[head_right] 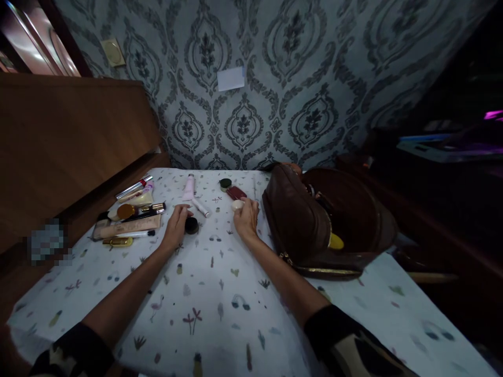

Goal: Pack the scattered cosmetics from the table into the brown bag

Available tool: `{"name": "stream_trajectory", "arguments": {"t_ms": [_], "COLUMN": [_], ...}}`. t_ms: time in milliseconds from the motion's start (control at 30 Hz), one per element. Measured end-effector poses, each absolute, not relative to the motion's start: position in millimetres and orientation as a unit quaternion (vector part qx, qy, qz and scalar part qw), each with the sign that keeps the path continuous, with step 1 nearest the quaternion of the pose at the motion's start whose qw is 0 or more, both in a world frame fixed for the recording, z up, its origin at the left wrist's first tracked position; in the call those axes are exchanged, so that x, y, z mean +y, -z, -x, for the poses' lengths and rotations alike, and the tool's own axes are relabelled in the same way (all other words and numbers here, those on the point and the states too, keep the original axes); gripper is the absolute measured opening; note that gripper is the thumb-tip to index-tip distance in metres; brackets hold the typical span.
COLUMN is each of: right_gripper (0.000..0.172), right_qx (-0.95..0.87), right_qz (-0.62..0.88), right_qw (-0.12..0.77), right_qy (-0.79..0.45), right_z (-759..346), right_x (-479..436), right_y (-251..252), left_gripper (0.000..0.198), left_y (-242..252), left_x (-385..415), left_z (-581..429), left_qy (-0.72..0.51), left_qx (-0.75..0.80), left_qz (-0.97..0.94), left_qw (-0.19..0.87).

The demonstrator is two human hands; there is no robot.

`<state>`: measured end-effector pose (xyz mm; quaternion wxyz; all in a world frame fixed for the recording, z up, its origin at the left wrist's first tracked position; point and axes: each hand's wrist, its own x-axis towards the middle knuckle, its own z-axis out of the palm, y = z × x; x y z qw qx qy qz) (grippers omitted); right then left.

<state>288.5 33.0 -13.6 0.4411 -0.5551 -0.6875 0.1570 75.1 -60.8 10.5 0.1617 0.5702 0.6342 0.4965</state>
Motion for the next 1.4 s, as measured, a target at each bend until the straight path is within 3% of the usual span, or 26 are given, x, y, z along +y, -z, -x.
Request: {"name": "stream_trajectory", "arguments": {"t_ms": [167,467,633,800,933,1033,1233,1400], "right_gripper": [0.041,0.029,0.024,0.026,0.03,0.036,0.033,0.052], "right_qx": [-0.657,-0.736,-0.813,-0.85,-0.853,-0.846,-0.692,-0.601], "right_qz": [0.567,0.455,0.373,0.416,0.417,0.392,0.38,0.427], "right_qw": [0.475,0.482,0.432,0.317,0.304,0.331,0.526,0.565], "right_qy": [-0.145,-0.136,-0.11,-0.063,-0.083,-0.145,-0.316,-0.371], "right_z": [-283.6,-276.9,-241.0,-220.8,-225.3,-229.1,-233.8,-239.3], "right_x": [43.8,24.5,7.4,15.0,20.6,20.7,33.4,49.9], "right_y": [28.0,15.1,6.1,8.5,12.6,15.7,20.4,26.0], "left_gripper": [0.032,0.042,0.044,0.04,0.036,0.035,0.037,0.038], "left_y": [-8.5,-3.2,0.3,2.7,3.3,3.2,3.5,0.8], "left_x": [-62.4,-56.7,-52.3,-50.8,-49.3,-48.4,-50.8,-54.5], "left_z": [-79.9,-77.8,-75.7,-73.4,-68.0,-65.5,-71.6,-72.2], "left_qy": [-0.489,-0.527,-0.55,-0.552,-0.555,-0.548,-0.512,-0.489], "left_qx": [0.604,0.583,0.579,0.587,0.616,0.633,0.64,0.656], "left_qz": [-0.599,-0.582,-0.563,-0.557,-0.537,-0.53,-0.558,-0.563], "left_qw": [0.192,0.21,0.213,0.201,0.158,0.13,0.129,0.116]}}
